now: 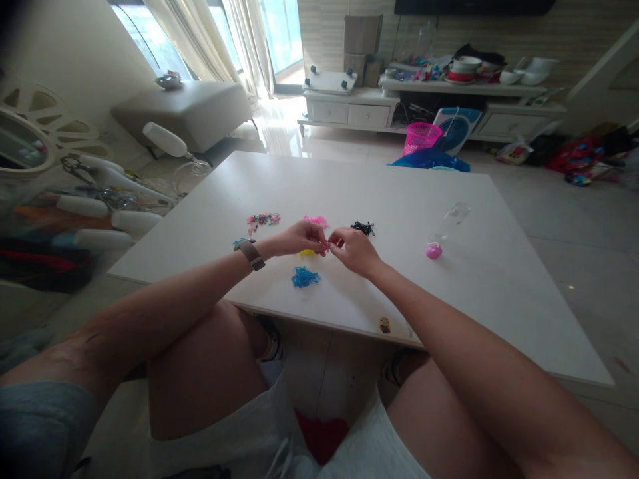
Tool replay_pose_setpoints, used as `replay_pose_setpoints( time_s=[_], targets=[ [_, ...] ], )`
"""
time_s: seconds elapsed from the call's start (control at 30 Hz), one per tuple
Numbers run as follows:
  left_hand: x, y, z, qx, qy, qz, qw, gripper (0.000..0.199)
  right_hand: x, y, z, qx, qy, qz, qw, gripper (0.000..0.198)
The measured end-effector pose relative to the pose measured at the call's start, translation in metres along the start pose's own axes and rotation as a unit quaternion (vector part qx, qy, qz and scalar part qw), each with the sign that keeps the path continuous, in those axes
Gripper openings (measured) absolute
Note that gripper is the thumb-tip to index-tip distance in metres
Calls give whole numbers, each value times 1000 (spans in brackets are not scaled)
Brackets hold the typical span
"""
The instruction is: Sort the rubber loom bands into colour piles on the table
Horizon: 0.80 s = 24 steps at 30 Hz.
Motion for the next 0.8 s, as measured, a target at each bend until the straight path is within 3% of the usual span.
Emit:
replay_pose_setpoints(
  time_s=[0.33, 0.8],
  targets=[
    [-3, 5, 4, 8, 16, -32, 999, 17, 1, 3, 10, -45, 15, 2, 999, 10],
    [2, 10, -1, -16, 46, -54, 997, 14, 2, 5, 14, 15, 70, 13, 997, 9]
  ],
)
Point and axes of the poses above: each hand's wrist, its own x-axis away from the middle knuckle, its own y-axis out of the back of the hand, z = x × y, the point moved 8 cm from there along -x, towards the middle knuckle, and after that the axes turned 7 degrees about -z, right-handed, at the moved point
